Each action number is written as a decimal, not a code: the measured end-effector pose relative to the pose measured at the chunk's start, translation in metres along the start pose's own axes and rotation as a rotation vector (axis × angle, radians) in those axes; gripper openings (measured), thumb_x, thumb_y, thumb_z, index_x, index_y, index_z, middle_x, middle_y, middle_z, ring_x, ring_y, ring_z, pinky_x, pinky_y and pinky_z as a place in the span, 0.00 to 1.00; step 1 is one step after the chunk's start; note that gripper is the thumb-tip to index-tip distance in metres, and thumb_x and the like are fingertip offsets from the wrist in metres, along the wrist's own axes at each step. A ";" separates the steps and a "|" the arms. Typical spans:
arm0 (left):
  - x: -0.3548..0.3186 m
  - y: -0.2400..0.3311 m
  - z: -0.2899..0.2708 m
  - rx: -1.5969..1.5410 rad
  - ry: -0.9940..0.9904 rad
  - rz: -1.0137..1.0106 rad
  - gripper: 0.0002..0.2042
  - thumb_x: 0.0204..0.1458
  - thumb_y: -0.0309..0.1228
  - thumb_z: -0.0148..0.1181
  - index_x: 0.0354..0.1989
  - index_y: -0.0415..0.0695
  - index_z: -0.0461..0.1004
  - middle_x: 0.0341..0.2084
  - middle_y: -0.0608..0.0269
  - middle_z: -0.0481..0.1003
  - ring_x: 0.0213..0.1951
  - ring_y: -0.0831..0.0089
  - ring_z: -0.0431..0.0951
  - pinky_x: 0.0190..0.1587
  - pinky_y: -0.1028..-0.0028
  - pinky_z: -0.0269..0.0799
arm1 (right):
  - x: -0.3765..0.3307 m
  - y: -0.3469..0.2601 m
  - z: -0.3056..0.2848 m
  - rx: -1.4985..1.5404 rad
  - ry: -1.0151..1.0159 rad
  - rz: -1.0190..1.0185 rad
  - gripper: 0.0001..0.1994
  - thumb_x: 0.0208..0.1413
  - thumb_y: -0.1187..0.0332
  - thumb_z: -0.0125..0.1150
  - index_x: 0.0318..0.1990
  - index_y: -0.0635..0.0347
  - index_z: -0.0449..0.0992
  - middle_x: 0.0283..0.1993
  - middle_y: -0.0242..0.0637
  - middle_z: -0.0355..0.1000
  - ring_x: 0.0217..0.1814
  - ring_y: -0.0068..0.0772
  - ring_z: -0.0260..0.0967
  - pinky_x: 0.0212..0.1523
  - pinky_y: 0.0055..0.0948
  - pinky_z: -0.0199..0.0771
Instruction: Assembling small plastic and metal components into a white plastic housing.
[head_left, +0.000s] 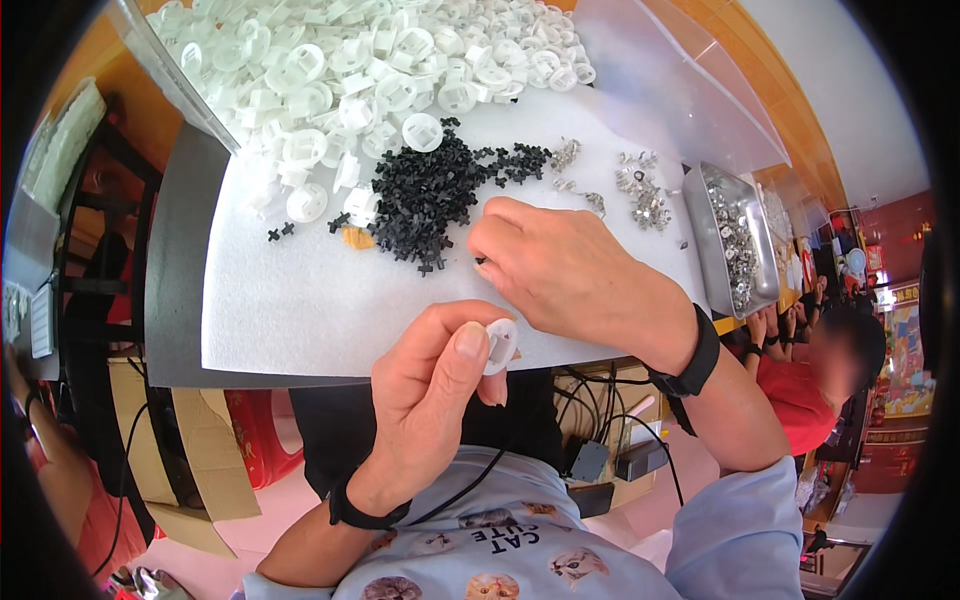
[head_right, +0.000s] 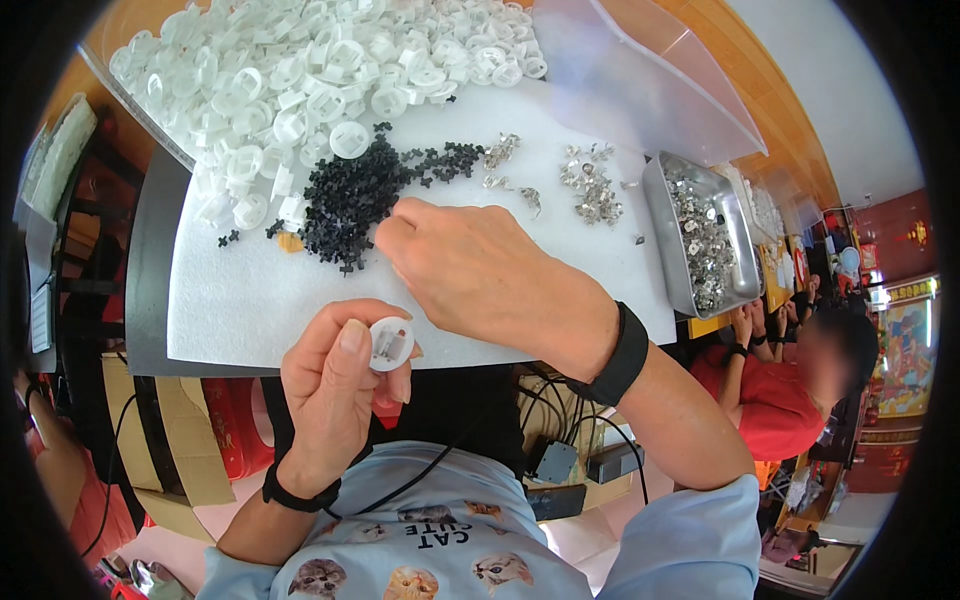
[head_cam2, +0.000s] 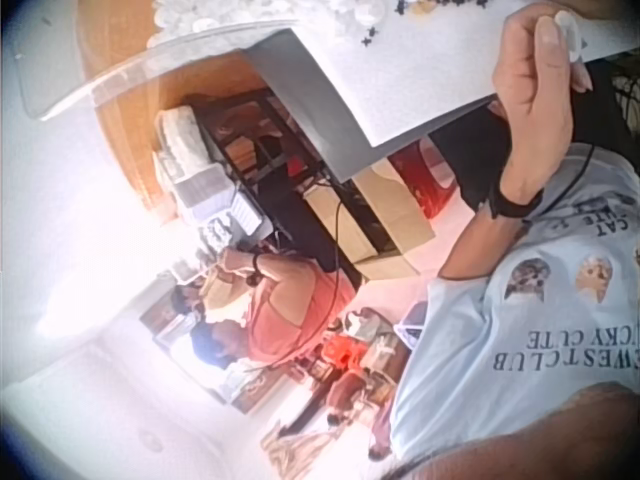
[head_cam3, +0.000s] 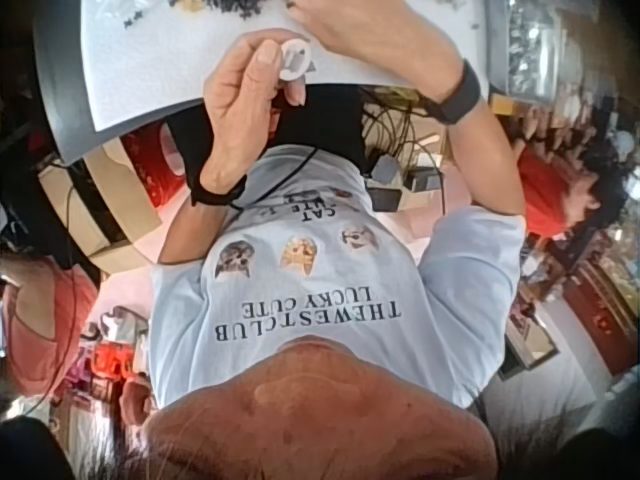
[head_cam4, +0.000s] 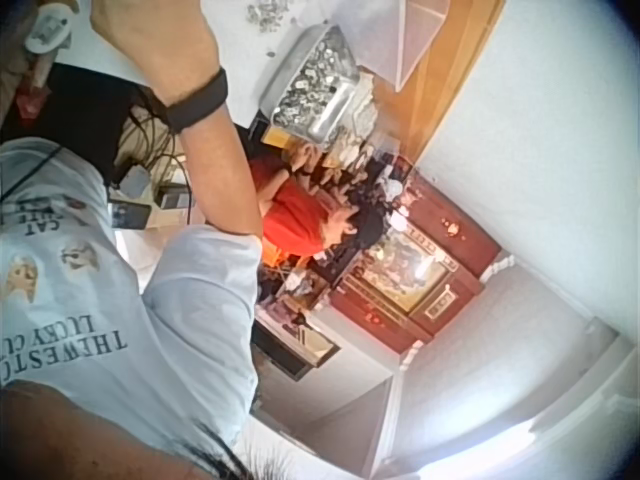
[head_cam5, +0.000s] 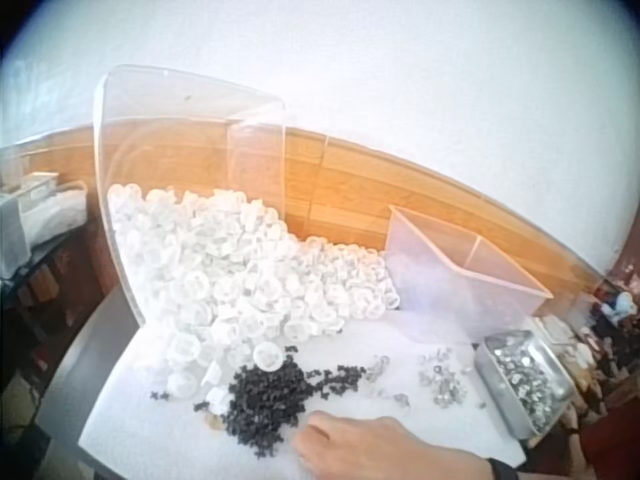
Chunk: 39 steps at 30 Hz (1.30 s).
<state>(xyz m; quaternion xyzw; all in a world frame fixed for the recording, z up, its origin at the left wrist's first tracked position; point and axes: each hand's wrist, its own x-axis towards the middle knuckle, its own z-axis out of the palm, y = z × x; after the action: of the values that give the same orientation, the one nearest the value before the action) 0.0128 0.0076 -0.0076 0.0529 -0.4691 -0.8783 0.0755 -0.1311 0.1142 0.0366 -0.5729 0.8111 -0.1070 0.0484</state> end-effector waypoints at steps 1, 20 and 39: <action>0.000 0.000 -0.001 0.001 -0.004 -0.005 0.14 0.63 0.35 0.44 0.43 0.36 0.70 0.25 0.67 0.70 0.25 0.84 0.67 0.29 0.84 0.63 | 0.000 -0.001 0.000 -0.012 -0.008 0.004 0.05 0.43 0.77 0.55 0.28 0.65 0.66 0.30 0.41 0.65 0.27 0.45 0.69 0.23 0.38 0.69; 0.003 -0.001 -0.001 -0.020 0.005 0.000 0.15 0.63 0.36 0.44 0.42 0.36 0.71 0.26 0.67 0.71 0.24 0.84 0.67 0.28 0.84 0.64 | 0.003 -0.005 0.004 0.052 0.007 0.041 0.06 0.44 0.76 0.56 0.28 0.66 0.65 0.29 0.44 0.64 0.27 0.49 0.68 0.26 0.41 0.70; 0.005 0.001 -0.002 -0.008 -0.009 0.019 0.15 0.63 0.37 0.44 0.42 0.36 0.70 0.28 0.64 0.72 0.24 0.83 0.67 0.28 0.82 0.64 | -0.008 0.016 0.002 0.027 0.056 0.283 0.02 0.50 0.75 0.53 0.30 0.63 0.68 0.31 0.44 0.66 0.32 0.50 0.65 0.32 0.39 0.67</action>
<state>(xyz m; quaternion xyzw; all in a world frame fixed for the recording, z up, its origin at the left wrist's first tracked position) 0.0086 0.0048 -0.0082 0.0442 -0.4665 -0.8796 0.0817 -0.1428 0.1271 0.0309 -0.4490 0.8833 -0.1257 0.0481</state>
